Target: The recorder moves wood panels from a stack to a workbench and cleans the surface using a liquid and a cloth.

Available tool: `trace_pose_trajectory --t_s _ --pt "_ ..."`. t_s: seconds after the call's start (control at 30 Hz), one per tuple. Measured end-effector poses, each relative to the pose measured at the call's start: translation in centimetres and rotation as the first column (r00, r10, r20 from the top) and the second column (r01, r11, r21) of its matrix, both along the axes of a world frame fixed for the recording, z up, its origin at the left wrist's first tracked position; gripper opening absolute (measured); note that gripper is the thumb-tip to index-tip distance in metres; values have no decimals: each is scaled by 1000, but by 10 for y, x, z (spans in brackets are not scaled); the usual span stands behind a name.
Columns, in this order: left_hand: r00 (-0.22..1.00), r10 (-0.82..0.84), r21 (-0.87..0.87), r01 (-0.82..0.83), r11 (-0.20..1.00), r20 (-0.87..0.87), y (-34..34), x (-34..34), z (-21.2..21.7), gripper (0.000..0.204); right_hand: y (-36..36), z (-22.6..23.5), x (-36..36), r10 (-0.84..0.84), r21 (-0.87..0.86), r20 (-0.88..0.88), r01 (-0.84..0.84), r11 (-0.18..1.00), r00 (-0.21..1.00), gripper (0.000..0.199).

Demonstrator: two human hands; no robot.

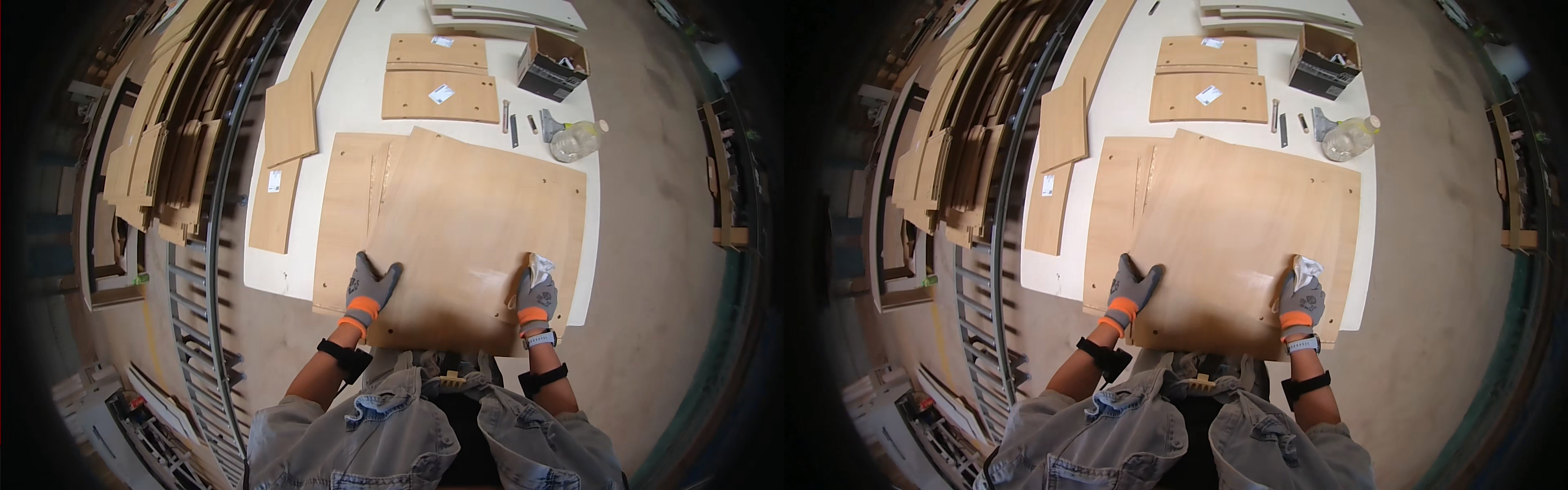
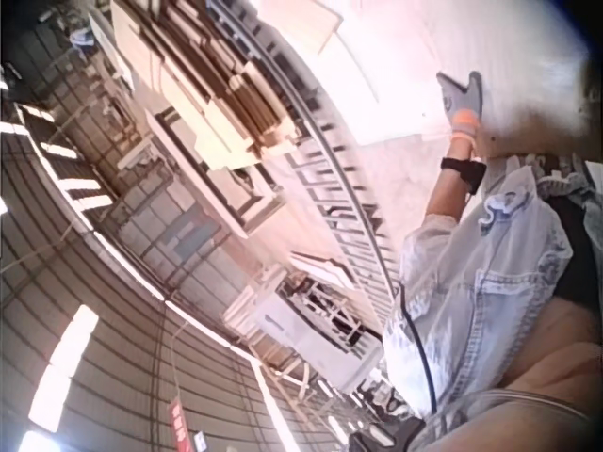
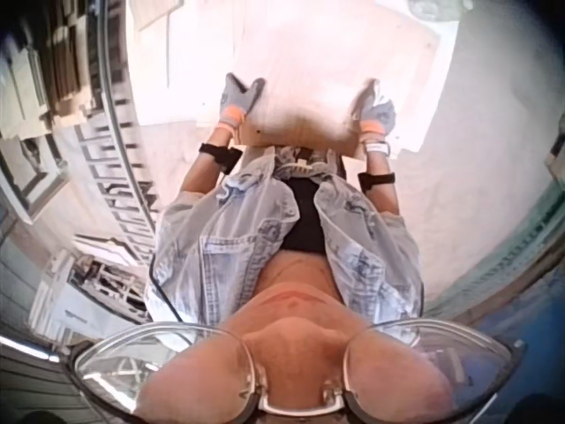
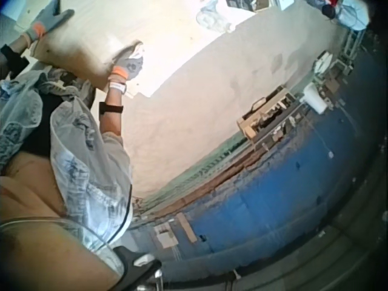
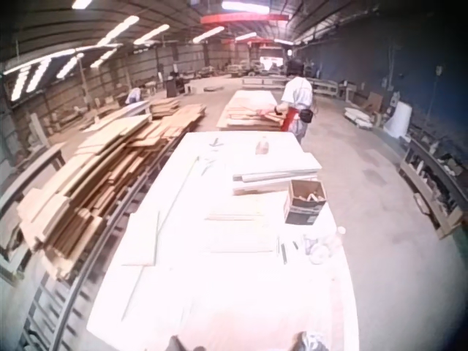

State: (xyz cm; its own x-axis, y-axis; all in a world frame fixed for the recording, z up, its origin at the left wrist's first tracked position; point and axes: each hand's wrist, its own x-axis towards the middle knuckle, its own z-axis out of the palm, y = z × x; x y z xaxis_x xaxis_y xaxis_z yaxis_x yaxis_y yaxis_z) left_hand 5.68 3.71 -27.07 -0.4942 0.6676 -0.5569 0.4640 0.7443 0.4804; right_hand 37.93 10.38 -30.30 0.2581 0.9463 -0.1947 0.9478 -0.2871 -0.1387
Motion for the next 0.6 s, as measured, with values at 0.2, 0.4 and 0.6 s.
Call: trace_pose_trajectory --t_s 0.2,0.4,0.6 --pt "916 -357 -377 269 886 -186 40 -16 22 80 29 13 11 -84 -211 -40 74 975 996 57" --pt "917 -303 -137 276 951 -260 33 -22 -8 74 40 9 6 -127 -240 -60 109 965 990 63" --pt "973 -152 -23 151 988 -172 -12 -22 -34 76 58 15 -3 -191 -263 -296 112 958 936 68"
